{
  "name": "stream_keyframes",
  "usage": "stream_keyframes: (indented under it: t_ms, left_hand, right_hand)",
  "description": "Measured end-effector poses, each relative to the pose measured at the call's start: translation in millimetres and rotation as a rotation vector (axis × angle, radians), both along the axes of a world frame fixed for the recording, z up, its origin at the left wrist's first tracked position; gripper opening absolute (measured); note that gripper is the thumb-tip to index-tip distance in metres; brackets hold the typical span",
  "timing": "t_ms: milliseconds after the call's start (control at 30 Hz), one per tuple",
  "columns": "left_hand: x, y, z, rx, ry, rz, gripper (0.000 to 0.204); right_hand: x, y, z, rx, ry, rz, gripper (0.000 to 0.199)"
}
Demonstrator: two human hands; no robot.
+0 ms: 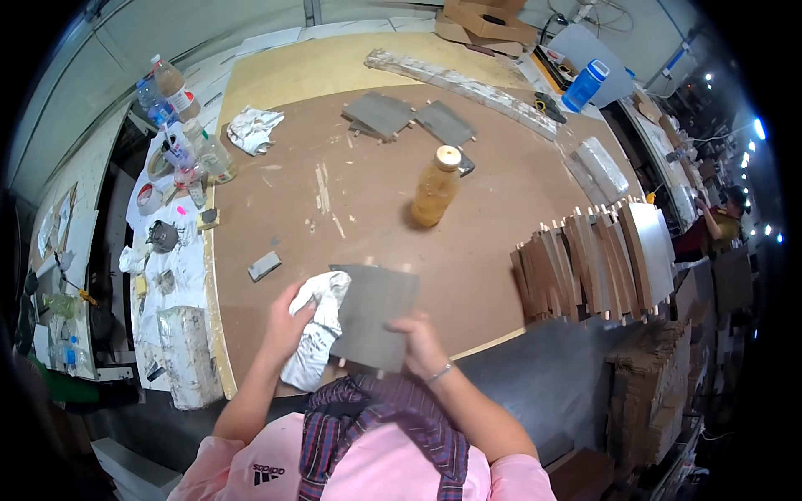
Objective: The person sands the edges of wood panels using a sanding block and wipes them with a cloth. They apply glue from a bottle and continue sanding and cleaning the panels on a work table.
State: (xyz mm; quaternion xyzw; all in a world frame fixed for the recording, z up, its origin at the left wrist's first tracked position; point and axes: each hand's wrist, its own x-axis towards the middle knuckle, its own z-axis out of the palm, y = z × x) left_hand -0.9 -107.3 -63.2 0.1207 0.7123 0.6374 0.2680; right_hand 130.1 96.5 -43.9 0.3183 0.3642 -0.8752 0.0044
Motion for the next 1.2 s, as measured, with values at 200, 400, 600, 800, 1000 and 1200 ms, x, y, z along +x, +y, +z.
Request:
stream_keyframes:
  t_ms: [200, 400, 600, 800, 1000, 1200]
  left_hand:
    - [-35.7, 58.5, 22.3, -0.740, 0.547, -0.606, 0.062]
    - [-48.8, 53.8, 12.5, -0.918, 0.640, -0.759, 0.068]
    - [-81.2, 6.8, 11.9, -1.183, 0.645, -0.559, 0.061]
    - [-25.9, 37.9, 77.5, -0.256, 0.859, -0.141, 0.048]
    - [3.8, 97.0, 59.0, -0.173, 1.242, -0.341, 0.050]
    - [-17.9, 105.0, 92.6, -0.045, 0.777, -0.107, 0.050]
  right_hand:
    - [48.3, 41.3, 4.8, -0.041, 0.060, -0.196, 0.045]
    - [70.6, 45.2, -4.9, -0.073, 0.078, -0.322, 0.040]
    - [58.9, 49.7, -5.0, -0.040, 0.105, -0.308, 0.038]
    - [40.2, 44.1, 19.4, 0.017, 0.106, -0.255, 0.029]
    - [35.3, 32.0, 35.1, 0.169, 0.179, -0.024, 0.032]
    - [45.9, 34.0, 40.3, 0.162, 0.099, -0.057, 0.040]
